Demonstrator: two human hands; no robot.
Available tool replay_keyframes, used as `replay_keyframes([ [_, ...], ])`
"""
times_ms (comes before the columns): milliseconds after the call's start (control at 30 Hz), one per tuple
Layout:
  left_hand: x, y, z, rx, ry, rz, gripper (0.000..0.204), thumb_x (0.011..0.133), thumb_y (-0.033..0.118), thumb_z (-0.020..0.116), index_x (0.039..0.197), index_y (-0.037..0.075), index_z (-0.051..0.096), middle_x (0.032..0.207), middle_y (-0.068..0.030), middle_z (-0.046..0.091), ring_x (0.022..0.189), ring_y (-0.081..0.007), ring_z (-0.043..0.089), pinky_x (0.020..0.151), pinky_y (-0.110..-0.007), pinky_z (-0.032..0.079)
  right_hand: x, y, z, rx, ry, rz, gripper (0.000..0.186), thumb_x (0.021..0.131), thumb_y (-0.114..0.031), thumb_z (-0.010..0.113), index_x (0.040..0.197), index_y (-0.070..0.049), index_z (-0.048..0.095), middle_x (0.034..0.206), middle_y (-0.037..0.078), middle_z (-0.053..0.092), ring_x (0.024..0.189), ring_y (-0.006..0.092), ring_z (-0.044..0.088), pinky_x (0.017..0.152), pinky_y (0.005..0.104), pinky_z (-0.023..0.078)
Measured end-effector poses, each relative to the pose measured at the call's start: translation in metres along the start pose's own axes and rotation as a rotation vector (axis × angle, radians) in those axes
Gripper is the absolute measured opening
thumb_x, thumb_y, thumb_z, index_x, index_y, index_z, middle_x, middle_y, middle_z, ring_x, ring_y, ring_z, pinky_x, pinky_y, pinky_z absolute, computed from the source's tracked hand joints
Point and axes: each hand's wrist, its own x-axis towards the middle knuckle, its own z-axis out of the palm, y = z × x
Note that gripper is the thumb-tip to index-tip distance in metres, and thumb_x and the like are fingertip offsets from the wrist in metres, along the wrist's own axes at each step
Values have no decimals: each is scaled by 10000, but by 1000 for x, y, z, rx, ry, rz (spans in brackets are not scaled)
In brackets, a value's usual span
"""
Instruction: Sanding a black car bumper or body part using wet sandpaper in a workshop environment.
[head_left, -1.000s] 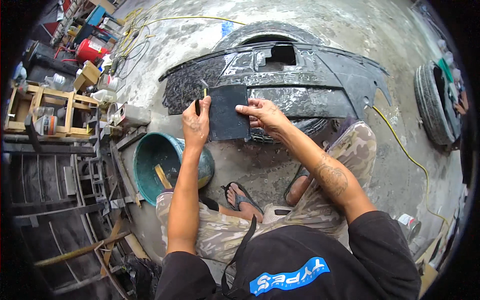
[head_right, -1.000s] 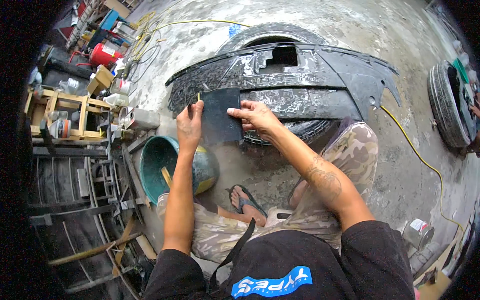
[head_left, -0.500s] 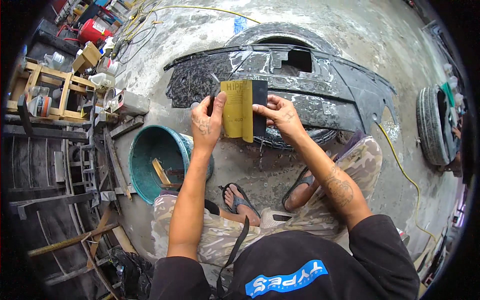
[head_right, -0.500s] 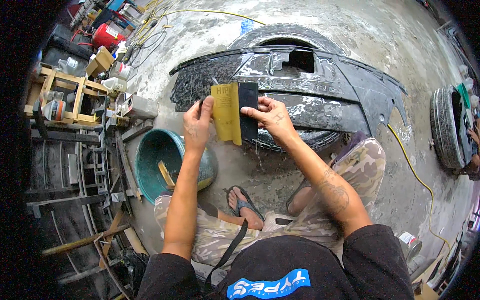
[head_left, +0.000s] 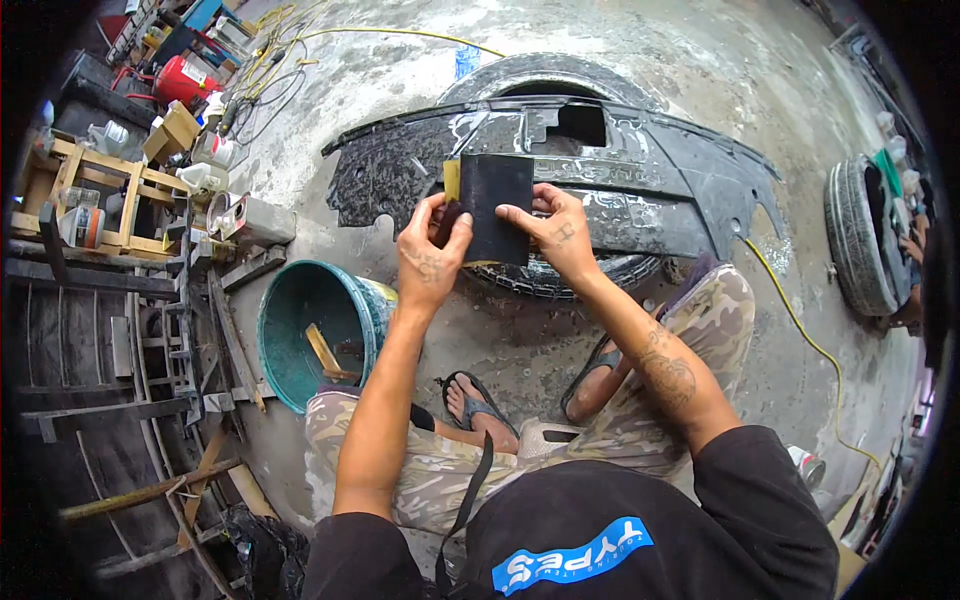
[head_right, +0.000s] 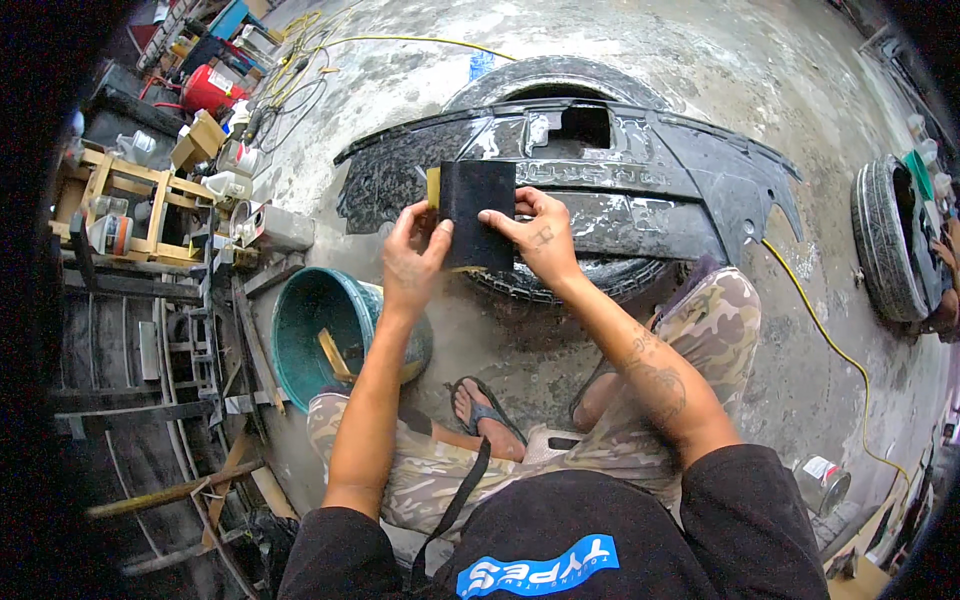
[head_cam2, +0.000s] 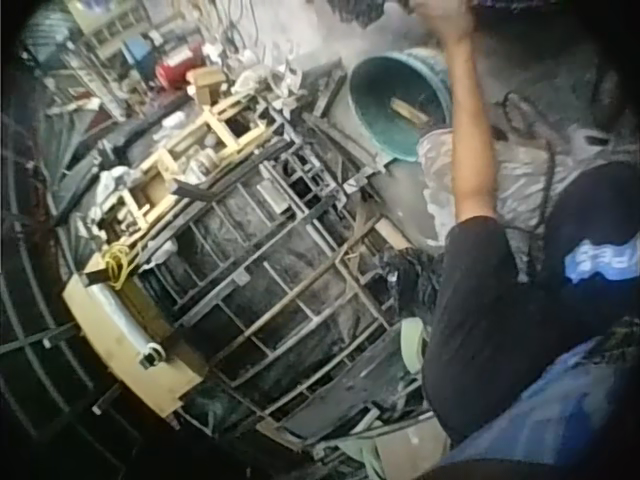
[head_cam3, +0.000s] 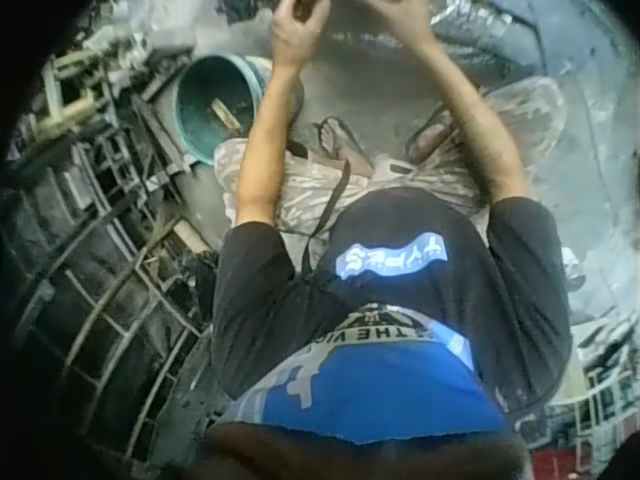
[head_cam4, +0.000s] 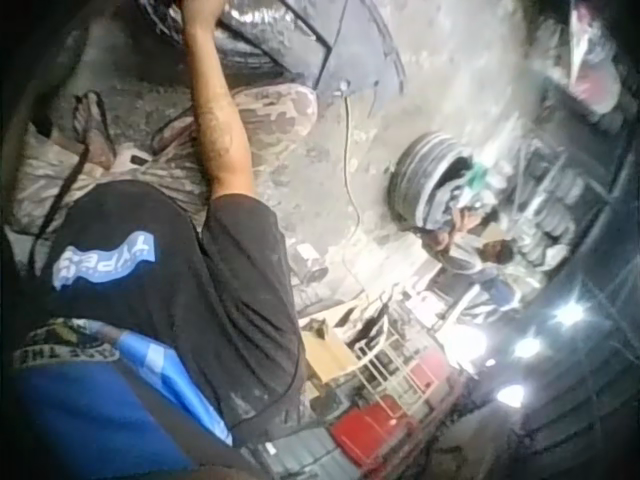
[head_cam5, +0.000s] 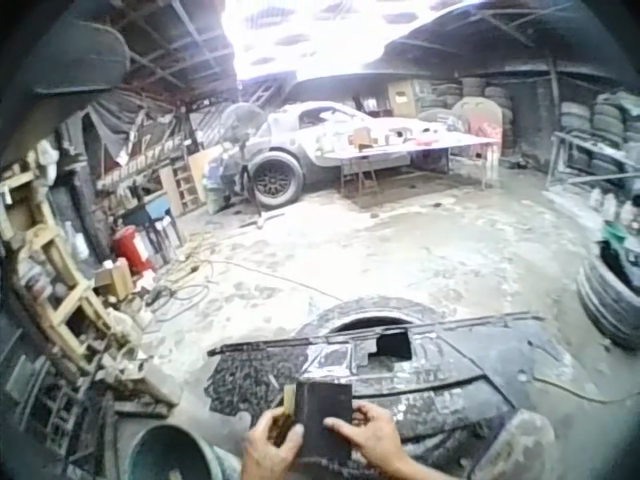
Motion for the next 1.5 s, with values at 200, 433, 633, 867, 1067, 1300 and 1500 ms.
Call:
replay_keyframes([
  [200,2,-16,-11,-210,17,-34,329,876,128,770,1146,-29,667,861,-20,685,683,-49,574,606,-206,466,-4,-18,-10,55,-19,65,349,817,-189,838,1044,21,675,857,45,725,727,67,638,601,209,499],
  [433,3,-5,-6,-353,-82,-190,373,847,118,794,1176,4,663,874,14,635,543,-18,483,406,-196,333,20,-9,-41,307,-116,282,534,910,-485,712,1177,-25,668,1057,11,667,875,88,604,691,229,518],
  [633,2,4,-3,-354,-100,-270,396,828,106,808,1183,10,660,884,14,633,536,-18,484,406,-190,336,19,-15,-49,277,-65,165,273,977,-286,673,1077,-33,698,931,3,698,808,80,656,705,245,544],
  [867,1,-5,-18,-420,-89,-274,400,832,88,799,1184,-4,632,865,-10,652,491,-31,475,397,-191,339,19,-12,-33,281,-68,160,261,969,-299,682,1061,-56,703,937,-7,702,797,67,650,677,223,528],
  [1067,-6,6,-30,-429,-141,-295,393,830,92,797,1174,3,629,850,-4,640,474,-37,452,408,-194,331,13,-22,-23,407,-64,212,198,953,-241,699,1023,-58,730,876,7,732,732,77,682,650,229,547],
  [1300,-3,-5,-56,-392,-69,-280,391,824,62,800,1162,7,611,816,5,605,458,-45,455,390,-200,338,16,-25,0,369,-187,288,324,940,-373,704,1047,-67,707,934,10,716,835,92,673,714,267,561],
  [1500,2,-7,-63,-384,-64,-267,401,821,60,803,1168,10,609,830,0,618,477,-41,466,393,-203,335,23,-6,9,243,-274,193,377,946,-423,687,1052,-64,733,963,-9,716,862,78,657,782,281,537],
])
